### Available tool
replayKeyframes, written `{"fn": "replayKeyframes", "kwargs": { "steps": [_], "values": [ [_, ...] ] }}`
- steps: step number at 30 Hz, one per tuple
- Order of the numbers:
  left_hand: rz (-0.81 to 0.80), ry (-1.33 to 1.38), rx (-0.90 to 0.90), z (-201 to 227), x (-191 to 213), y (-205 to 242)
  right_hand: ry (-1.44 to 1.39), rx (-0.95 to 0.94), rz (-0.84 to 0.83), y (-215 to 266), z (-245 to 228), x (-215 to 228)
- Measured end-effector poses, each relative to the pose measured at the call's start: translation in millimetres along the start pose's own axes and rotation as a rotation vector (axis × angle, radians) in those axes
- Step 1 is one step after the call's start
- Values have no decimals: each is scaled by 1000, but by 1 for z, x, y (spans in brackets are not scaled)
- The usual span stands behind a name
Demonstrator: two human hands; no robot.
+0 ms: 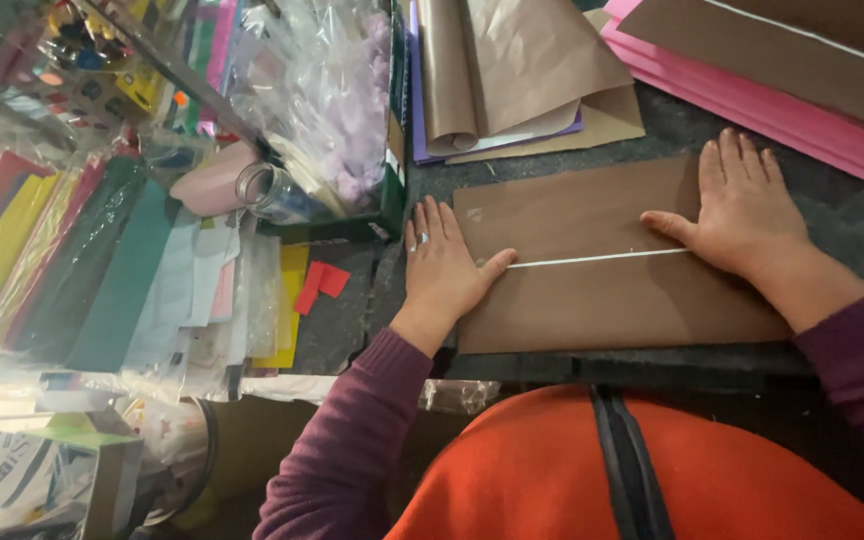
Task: Folding and applying glue to brown wrapping paper on a workbench.
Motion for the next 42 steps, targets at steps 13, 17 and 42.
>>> {"fn": "replayKeyframes", "kwargs": {
  "steps": [13, 17, 42],
  "values": [
    [-43, -59, 6, -3, -1, 40, -2, -34, -58, -4, 4, -7],
    [-83, -46, 54, -6, 2, 53, 17, -20, -21, -4, 5, -9],
    [-40, 505, -563, 54, 37, 119, -14, -19, -4, -5, 10, -15]
  ]
}}
Point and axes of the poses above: each hand's wrist, its own y-axis away from the middle knuckle, its own x-axis out of the back of the hand, z = x × y, the point moved 7 cm from there along -y, towards the middle knuckle, and after that the axes turned 1 degree about -x, right-handed, at the moved point
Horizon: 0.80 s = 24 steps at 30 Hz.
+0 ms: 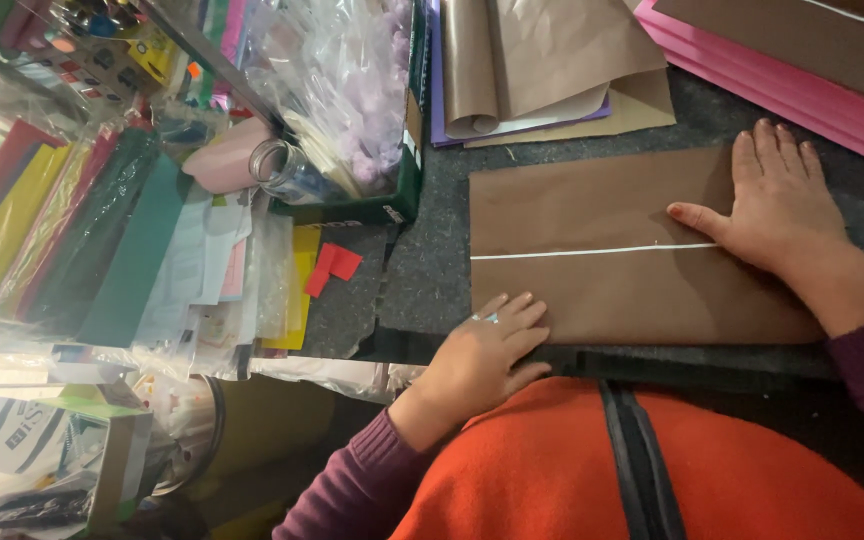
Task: Folding and applying glue to brown wrapping paper on a workbench.
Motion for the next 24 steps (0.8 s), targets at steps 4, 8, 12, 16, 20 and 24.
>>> {"fn": "replayKeyframes", "kwargs": {
  "steps": [4, 8, 12, 16, 20, 24],
  "values": [
    [54, -84, -68, 6, -2, 4, 80, 9, -5, -8, -5, 16],
    [83, -111, -63, 10, -5, 3, 196, 72, -173, -18, -28, 41],
    [79, -126, -52, 22, -2, -5, 6, 440, 54, -40, -50, 41],
    [118, -126, -25, 23, -5, -5, -112, 442, -79, -68, -55, 35],
    [175, -107, 21, 21, -4, -6, -136, 291, -279, -85, -44, 42],
    [227, -95, 30, 21, -4, -4, -368, 187, -391, -86, -30, 57]
  ]
}}
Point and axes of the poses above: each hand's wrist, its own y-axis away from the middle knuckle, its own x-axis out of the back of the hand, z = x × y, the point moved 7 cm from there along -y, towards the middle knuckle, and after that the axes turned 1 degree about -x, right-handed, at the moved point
